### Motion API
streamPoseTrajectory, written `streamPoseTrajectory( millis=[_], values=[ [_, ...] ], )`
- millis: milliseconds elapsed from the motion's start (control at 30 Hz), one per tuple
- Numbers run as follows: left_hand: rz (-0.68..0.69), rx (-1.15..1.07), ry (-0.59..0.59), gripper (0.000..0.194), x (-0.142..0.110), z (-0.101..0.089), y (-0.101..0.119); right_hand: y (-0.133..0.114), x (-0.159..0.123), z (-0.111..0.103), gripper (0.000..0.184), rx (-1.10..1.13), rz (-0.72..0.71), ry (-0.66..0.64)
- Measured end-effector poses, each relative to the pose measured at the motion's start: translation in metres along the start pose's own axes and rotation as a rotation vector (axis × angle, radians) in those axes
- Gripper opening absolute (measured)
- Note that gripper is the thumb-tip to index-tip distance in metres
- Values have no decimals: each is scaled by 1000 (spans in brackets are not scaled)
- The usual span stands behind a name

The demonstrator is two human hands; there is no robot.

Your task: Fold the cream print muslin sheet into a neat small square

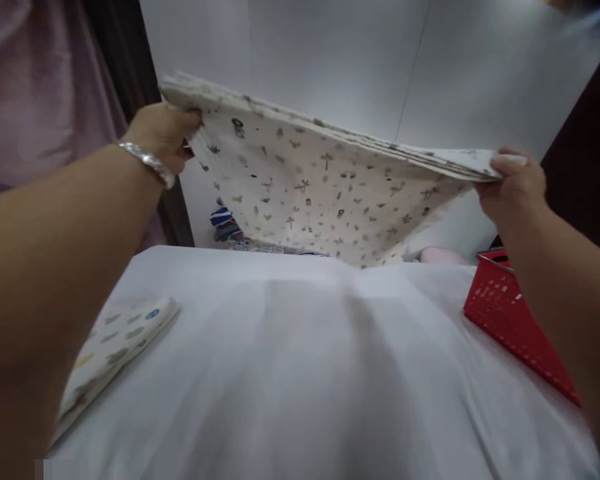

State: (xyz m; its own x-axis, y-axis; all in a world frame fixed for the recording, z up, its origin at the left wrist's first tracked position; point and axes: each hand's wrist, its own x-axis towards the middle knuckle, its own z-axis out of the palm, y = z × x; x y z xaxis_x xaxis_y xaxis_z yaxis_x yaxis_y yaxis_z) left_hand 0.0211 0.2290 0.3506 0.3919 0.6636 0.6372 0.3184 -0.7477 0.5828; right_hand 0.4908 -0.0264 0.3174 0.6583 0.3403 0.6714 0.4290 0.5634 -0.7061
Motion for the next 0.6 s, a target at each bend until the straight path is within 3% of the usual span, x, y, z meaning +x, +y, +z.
streamPoseTrajectory(
  millis=[100,167,267,400,500,600],
  values=[
    [-10,-207,43,52,-50,1,-17,7,-35,-30,22,-24,62,-27],
    [-77,-154,8,52,-96,14,-40,26,-76,-54,19,-98,183,-11],
    [-187,-19,-200,44,-177,45,-83,66,-157,-88,15,-203,457,-50],
    [-366,0,-468,28,-274,84,-125,106,-263,-123,28,-296,837,-50],
    [-433,-23,-497,25,-312,91,-130,108,-307,-139,28,-276,967,-67],
    [-476,-61,-392,29,-325,78,-118,91,-320,-149,30,-218,942,-48]
  ],
)
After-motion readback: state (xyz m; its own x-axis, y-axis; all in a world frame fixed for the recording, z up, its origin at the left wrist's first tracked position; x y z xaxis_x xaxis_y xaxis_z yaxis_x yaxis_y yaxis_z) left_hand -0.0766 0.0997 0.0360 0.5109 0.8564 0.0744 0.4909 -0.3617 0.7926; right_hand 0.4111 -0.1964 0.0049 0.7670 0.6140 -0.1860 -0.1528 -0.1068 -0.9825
